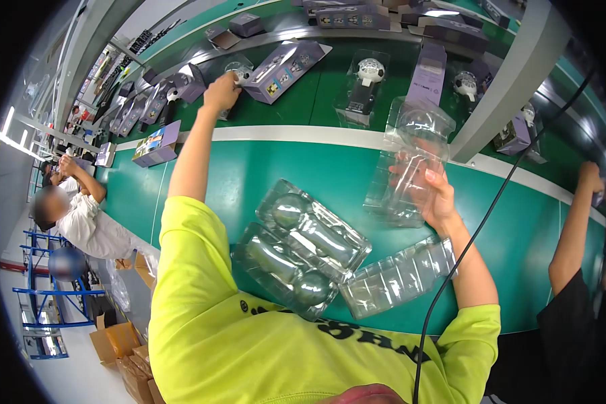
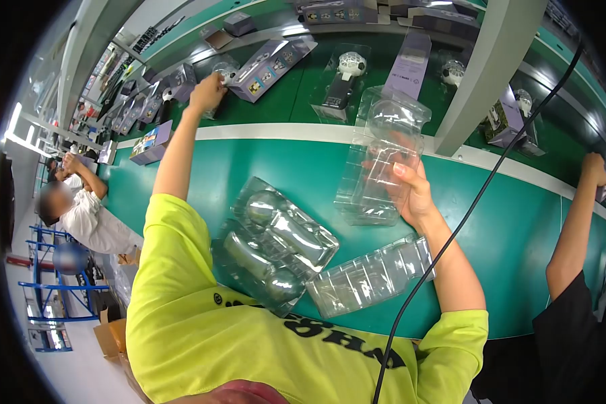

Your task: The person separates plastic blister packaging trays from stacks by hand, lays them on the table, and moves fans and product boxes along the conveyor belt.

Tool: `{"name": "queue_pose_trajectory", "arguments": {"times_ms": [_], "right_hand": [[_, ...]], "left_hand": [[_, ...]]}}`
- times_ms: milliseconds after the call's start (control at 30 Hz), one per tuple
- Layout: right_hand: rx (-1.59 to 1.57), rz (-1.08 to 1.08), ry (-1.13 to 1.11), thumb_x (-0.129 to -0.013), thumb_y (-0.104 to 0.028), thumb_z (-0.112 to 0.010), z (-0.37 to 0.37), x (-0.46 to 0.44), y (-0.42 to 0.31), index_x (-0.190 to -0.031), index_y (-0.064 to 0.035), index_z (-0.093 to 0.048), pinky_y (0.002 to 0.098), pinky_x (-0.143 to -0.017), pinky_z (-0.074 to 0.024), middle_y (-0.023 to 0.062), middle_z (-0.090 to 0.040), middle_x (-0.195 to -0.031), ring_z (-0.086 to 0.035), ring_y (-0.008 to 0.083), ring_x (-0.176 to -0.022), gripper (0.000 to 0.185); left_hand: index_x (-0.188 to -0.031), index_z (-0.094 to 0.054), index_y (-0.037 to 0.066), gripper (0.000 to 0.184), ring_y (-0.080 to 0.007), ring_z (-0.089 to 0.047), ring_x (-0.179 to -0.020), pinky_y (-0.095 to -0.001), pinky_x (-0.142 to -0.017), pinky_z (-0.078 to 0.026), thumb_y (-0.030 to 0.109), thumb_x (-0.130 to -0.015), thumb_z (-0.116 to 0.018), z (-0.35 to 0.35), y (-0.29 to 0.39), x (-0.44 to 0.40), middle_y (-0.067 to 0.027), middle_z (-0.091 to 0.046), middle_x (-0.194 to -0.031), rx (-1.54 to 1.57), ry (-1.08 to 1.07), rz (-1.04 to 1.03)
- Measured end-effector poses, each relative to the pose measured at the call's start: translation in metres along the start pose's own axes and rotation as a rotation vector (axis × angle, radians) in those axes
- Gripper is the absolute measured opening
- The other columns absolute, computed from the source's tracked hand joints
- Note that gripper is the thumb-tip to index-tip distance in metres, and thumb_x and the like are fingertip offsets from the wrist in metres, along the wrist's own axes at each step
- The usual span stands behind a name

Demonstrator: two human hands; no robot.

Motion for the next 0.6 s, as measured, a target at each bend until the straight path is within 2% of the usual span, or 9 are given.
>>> {"name": "queue_pose_trajectory", "arguments": {"times_ms": [200, 267, 333, 400, 433, 500, 567, 600], "right_hand": [[-0.054, -0.033, -0.025, -0.081, -0.022, -0.064, 0.008, 0.0, 0.004, -0.15, -0.0109, -0.032, 0.0455, -0.096, -0.0507, 0.018, -0.056, -0.132, -0.061, 0.0345, -0.112, 0.077], [-0.053, -0.054, -0.141, -0.084, -0.029, -0.062, 0.015, -0.005, 0.004, -0.151, -0.0093, -0.03, 0.0463, -0.096, -0.0504, 0.0193, -0.055, -0.134, -0.061, 0.0351, -0.112, 0.077], [-0.051, -0.089, -0.269, -0.088, -0.036, -0.06, 0.017, -0.01, 0.004, -0.152, -0.0076, -0.028, 0.0471, -0.097, -0.05, 0.0206, -0.054, -0.135, -0.061, 0.0357, -0.113, 0.078], [0.002, -0.148, -0.28, -0.089, -0.04, -0.058, 0.013, -0.013, 0.004, -0.153, -0.0068, -0.027, 0.0475, -0.097, -0.0498, 0.0213, -0.053, -0.136, -0.061, 0.0362, -0.113, 0.079], [0.04, -0.169, -0.276, -0.09, -0.044, -0.057, 0.007, -0.014, 0.0, -0.153, -0.006, -0.027, 0.048, -0.098, -0.0496, 0.0221, -0.053, -0.137, -0.06, 0.0366, -0.114, 0.08], [0.114, -0.189, -0.27, -0.092, -0.051, -0.054, -0.001, -0.016, -0.003, -0.153, -0.0043, -0.025, 0.0489, -0.098, -0.0491, 0.0236, -0.052, -0.139, -0.06, 0.0375, -0.115, 0.083], [0.128, -0.226, -0.245, -0.091, -0.054, -0.054, -0.008, -0.015, -0.005, -0.154, -0.005, -0.025, 0.0498, -0.099, -0.0483, 0.0247, -0.051, -0.139, -0.059, 0.0382, -0.116, 0.084], [0.126, -0.242, -0.209, -0.091, -0.057, -0.053, -0.01, -0.014, -0.006, -0.154, -0.0057, -0.025, 0.0506, -0.099, -0.0475, 0.0258, -0.05, -0.139, -0.058, 0.039, -0.116, 0.086]], "left_hand": [[-0.125, -0.049, 0.02, 0.041, -0.046, -0.065, -0.093, -0.0545, -0.077, -0.051, 0.015, -0.084, -0.052, 0.001, 0.042, 0.012, -0.0193, -0.068, -0.105, -0.085, -0.047, 0.008], [-0.132, -0.046, 0.026, 0.048, -0.0492, -0.064, -0.091, -0.0563, -0.075, -0.05, 0.017, -0.086, -0.049, -0.009, 0.026, 0.018, -0.022, -0.068, -0.101, -0.014, -0.031, 0.005], [-0.136, -0.043, 0.024, 0.049, -0.0487, -0.064, -0.095, -0.0579, -0.075, -0.05, 0.019, -0.087, -0.047, -0.01, 0.021, 0.024, -0.0229, -0.068, -0.106, 0.057, 0.0, 0.054], [-0.138, -0.044, 0.019, 0.047, -0.0431, -0.064, -0.102, -0.0528, -0.08, -0.051, 0.026, -0.091, -0.05, -0.021, 0.009, 0.013, -0.0189, -0.067, -0.116, 0.184, -0.066, 0.077], [-0.153, -0.019, 0.011, 0.077, -0.0482, -0.063, -0.102, -0.0534, -0.082, -0.048, 0.027, -0.087, -0.056, -0.032, 0.003, -0.011, -0.0292, -0.066, -0.114, 0.201, -0.117, 0.025], [-0.144, -0.031, 0.002, 0.063, -0.0526, -0.062, -0.098, -0.0523, -0.08, -0.049, 0.025, -0.09, -0.052, -0.027, 0.025, 0.0, -0.0291, -0.067, -0.106, 0.148, -0.024, -0.014], [-0.144, -0.031, 0.001, 0.065, -0.0491, -0.061, -0.104, -0.0549, -0.083, -0.047, 0.029, -0.09, -0.053, -0.042, 0.035, -0.022, -0.0278, -0.064, -0.116, 0.106, -0.338, -0.164], [-0.144, -0.031, 0.001, 0.065, -0.0491, -0.061, -0.104, -0.0549, -0.083, -0.047, 0.029, -0.09, -0.053, -0.043, 0.034, -0.016, -0.0278, -0.064, -0.116, 0.124, -0.341, -0.151]]}}
Point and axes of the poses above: each hand's wrist, its own x-axis away from the middle knuckle, its own z-axis out of the back of the hand, y = z × x, the point moved 1 cm from there along -x, towards the middle knuckle
